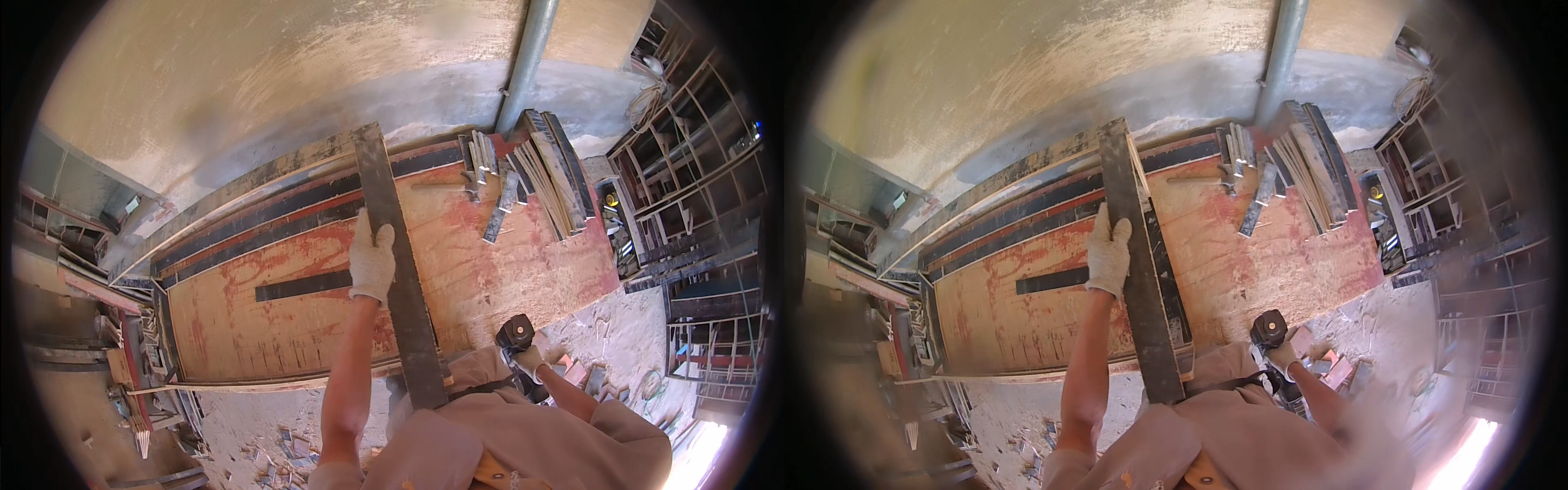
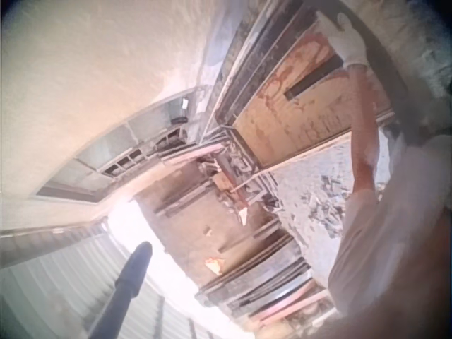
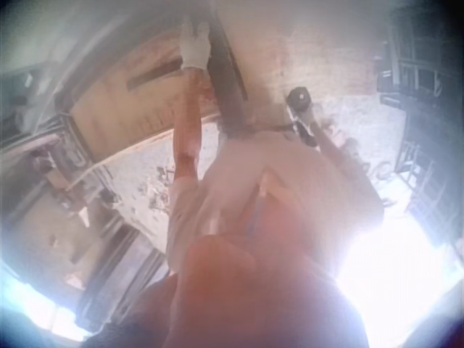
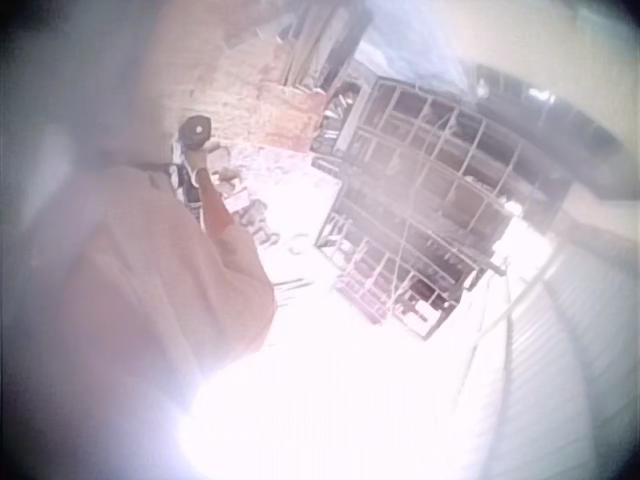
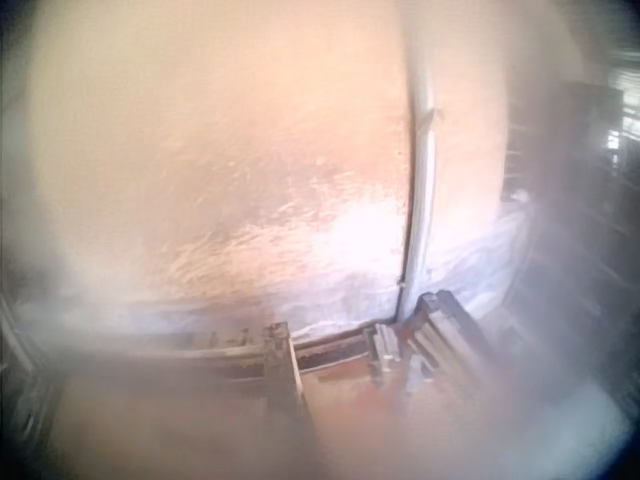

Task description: The person assembles a wooden frame by placing wooden planks and using a nail gun to fasten them together. The person repeatedly positions planks and drives nails into the frame, working on a large rectangular structure on the floor.

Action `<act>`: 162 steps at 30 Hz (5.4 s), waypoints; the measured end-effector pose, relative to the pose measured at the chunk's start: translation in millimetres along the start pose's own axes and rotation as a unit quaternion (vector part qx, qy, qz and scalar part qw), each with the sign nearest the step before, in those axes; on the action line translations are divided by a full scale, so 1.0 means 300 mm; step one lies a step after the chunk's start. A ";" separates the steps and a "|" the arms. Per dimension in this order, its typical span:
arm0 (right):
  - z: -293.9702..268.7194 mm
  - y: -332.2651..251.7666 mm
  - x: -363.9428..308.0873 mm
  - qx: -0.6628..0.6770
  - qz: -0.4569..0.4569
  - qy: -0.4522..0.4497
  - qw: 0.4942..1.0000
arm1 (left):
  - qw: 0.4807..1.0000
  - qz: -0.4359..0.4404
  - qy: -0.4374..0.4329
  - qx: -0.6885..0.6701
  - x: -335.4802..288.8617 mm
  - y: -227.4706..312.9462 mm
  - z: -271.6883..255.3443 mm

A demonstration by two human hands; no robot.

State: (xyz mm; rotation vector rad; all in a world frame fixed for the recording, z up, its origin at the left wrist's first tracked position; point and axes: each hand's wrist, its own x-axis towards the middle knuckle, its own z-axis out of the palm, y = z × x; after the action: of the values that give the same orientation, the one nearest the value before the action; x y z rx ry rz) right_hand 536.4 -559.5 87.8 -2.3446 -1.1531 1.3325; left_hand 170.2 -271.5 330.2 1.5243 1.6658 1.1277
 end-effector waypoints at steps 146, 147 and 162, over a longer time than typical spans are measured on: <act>0.458 -0.272 -0.812 0.314 -0.346 0.092 0.880 | 0.743 -0.144 -0.419 -0.501 -0.606 -0.129 0.023; 0.458 -0.273 -0.813 0.314 -0.347 0.093 0.879 | 0.748 -0.144 -0.417 -0.496 -0.611 -0.120 0.023; 0.458 -0.304 -0.799 0.314 -0.352 0.095 0.877 | 0.747 -0.148 -0.408 -0.503 -0.617 -0.113 0.025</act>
State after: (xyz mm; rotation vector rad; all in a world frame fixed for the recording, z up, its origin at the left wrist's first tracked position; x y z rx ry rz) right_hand 309.9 -695.5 209.3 -1.3549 -1.1204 0.9685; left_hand 189.4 -451.1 276.7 0.7586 0.4587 0.7502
